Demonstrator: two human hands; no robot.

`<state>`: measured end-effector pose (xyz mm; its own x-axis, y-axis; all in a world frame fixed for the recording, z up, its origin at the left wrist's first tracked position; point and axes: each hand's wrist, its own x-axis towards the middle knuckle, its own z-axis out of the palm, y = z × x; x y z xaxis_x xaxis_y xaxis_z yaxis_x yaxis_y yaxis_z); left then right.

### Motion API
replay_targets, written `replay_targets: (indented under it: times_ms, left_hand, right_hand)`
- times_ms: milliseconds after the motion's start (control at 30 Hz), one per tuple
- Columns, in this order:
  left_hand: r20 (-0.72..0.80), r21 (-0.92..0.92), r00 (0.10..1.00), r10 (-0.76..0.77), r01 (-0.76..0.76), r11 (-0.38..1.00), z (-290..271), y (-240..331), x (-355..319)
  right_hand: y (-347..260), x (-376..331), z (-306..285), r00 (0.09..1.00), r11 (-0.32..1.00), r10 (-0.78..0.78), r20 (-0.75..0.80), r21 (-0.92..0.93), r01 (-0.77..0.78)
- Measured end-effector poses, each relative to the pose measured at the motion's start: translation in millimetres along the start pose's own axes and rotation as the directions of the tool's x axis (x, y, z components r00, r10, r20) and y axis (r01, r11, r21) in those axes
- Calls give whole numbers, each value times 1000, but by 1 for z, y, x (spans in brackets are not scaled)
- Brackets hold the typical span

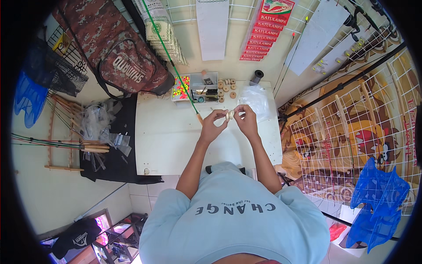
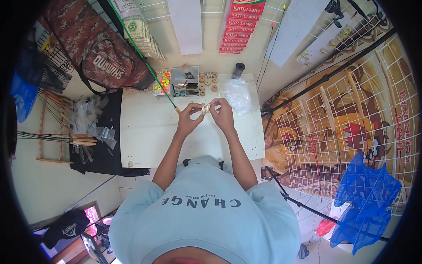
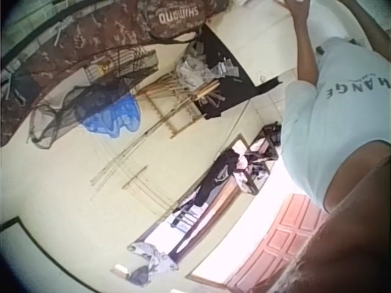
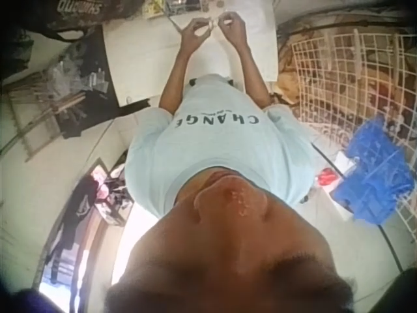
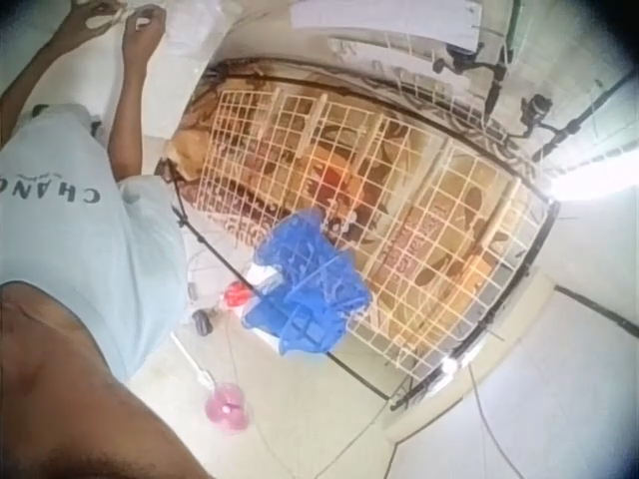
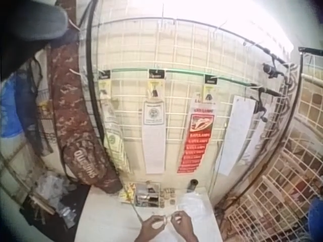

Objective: Assembling fishing rods and attaching tackle components.

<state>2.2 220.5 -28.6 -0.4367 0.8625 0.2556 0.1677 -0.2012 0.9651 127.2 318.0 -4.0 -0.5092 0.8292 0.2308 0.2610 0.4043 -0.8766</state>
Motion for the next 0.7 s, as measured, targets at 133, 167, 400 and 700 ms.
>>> replay_targets:
  times_ms: [133,167,400,700]
  left_hand:
    - [-33,-93,999,-13,10,996,-2,-4,0]
    - [-34,-93,999,-14,10,996,-2,-5,0]
    - [60,-93,997,-44,49,994,-2,-8,-1]
    - [36,14,999,10,-10,1000,-9,11,-1]
  right_hand:
    - [2,-1,3,1000,1000,-20,-15,2,20]
    - [3,-1,4,1000,1000,3,-20,29,-2]
    - [14,-2,5,998,991,62,-6,121,-61]
    - [5,-4,1,985,954,27,171,289,-76]
